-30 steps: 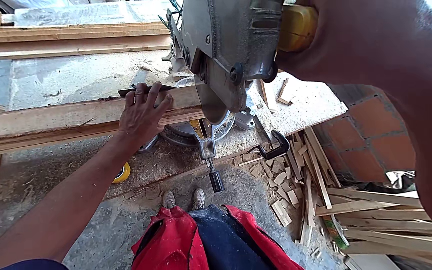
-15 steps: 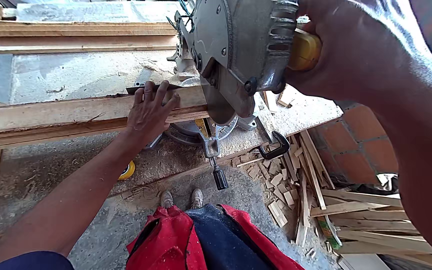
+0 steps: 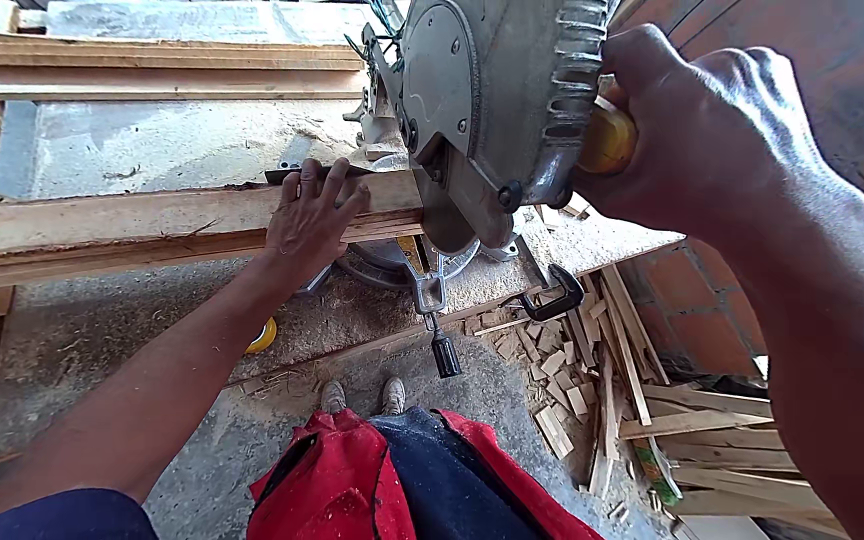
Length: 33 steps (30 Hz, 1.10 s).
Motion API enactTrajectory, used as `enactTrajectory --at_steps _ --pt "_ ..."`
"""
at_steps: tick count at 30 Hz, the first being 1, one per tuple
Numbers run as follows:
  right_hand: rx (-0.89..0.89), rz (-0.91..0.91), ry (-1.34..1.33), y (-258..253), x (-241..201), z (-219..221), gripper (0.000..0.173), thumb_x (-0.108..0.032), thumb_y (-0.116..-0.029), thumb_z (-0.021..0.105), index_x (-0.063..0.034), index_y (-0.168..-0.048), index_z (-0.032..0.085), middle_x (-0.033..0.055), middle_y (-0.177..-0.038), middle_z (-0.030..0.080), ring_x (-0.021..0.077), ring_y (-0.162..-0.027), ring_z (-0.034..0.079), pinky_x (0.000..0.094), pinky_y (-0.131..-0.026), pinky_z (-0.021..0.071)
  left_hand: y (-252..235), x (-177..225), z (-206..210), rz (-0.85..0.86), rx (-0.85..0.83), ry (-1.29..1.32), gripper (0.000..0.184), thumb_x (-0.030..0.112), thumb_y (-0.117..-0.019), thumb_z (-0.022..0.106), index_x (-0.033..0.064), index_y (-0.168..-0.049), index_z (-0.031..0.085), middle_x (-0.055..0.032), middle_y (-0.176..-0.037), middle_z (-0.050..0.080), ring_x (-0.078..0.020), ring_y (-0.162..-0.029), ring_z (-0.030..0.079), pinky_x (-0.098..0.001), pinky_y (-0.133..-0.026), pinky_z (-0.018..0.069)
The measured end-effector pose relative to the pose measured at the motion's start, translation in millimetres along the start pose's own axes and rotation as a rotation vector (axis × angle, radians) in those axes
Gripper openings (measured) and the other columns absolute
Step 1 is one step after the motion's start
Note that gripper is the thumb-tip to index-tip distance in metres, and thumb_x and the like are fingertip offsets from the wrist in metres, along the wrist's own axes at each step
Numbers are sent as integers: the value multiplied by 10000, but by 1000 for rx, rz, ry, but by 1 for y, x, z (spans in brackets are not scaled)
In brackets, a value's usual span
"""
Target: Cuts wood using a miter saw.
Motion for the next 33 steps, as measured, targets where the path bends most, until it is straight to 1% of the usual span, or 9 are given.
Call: enactTrajectory --at_steps 1,6,10,15,20,22,25,28,33 --pt "5 -5 -1 1 -1 1 585 -289 -768 743 -114 -1274 508 215 -748 592 492 -705 619 641 -594 419 0 0 0 1 2 -2 969 399 -744 874 310 -1570 375 -139 -1679 219 -461 -1484 251 -601 -1141 281" --pt "-7 2 -11 4 -2 3 601 -247 -764 763 -124 -1293 505 218 -769 609 491 -739 633 650 -635 431 0 0 1 15 20 -8 983 395 -724 888 302 -1564 386 -145 -1671 232 -461 -1470 273 -607 -1135 282" --pt "1 -9 -6 4 -2 4 604 -251 -761 751 -127 -1297 502 207 -764 609 486 -734 636 642 -617 426 0 0 1 14 27 -8 986 399 -714 891 303 -1558 391 -145 -1667 242 -460 -1464 288 -611 -1128 291" --pt "-15 -11 -19 5 -2 3 619 -234 -762 765 -124 -1311 501 220 -788 619 501 -767 639 654 -647 432 0 0 0 16 36 -6 987 392 -709 894 300 -1556 395 -140 -1668 245 -463 -1465 286 -613 -1123 298" --pt "-6 7 -19 6 -1 6 643 -270 -752 764 -151 -1329 505 208 -812 635 488 -793 648 650 -658 434 0 1 0 14 41 -5 991 390 -702 900 301 -1554 401 -139 -1665 250 -456 -1466 282 -610 -1120 301" --pt "-1 11 -14 6 -2 7 630 -281 -759 756 -139 -1317 500 212 -806 626 494 -792 643 647 -653 433 0 0 0 19 46 -8 987 396 -702 899 298 -1550 403 -148 -1661 252 -459 -1459 289 -609 -1111 307" --pt "-3 7 -23 6 -2 8 637 -259 -760 758 -132 -1329 501 218 -803 629 496 -787 646 654 -659 439 1 -3 -3 35 18 15 967 449 -742 889 293 -1560 398 -157 -1667 240 -469 -1457 294 -613 -1127 293" --pt "11 -17 -19 7 -2 9 624 -259 -761 757 -123 -1313 499 215 -789 623 492 -765 646 650 -642 436 0 -10 -7 103 -2 48 913 528 -800 828 291 -1566 391 -179 -1658 246 -472 -1443 317 -622 -1122 301" --pt "5 -8 -13 6 -3 9 615 -258 -762 754 -114 -1303 497 217 -774 613 493 -745 640 644 -623 432 -3 -29 -6 247 2 84 792 563 -890 689 361 -1579 356 -155 -1653 252 -436 -1400 360 -605 -1071 312"
Point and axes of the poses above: each hand's wrist, its own y-axis away from the middle knuckle, its own z-axis out of the palm, x = y × z, the point moved 4 cm from there along -y, towards the middle knuckle
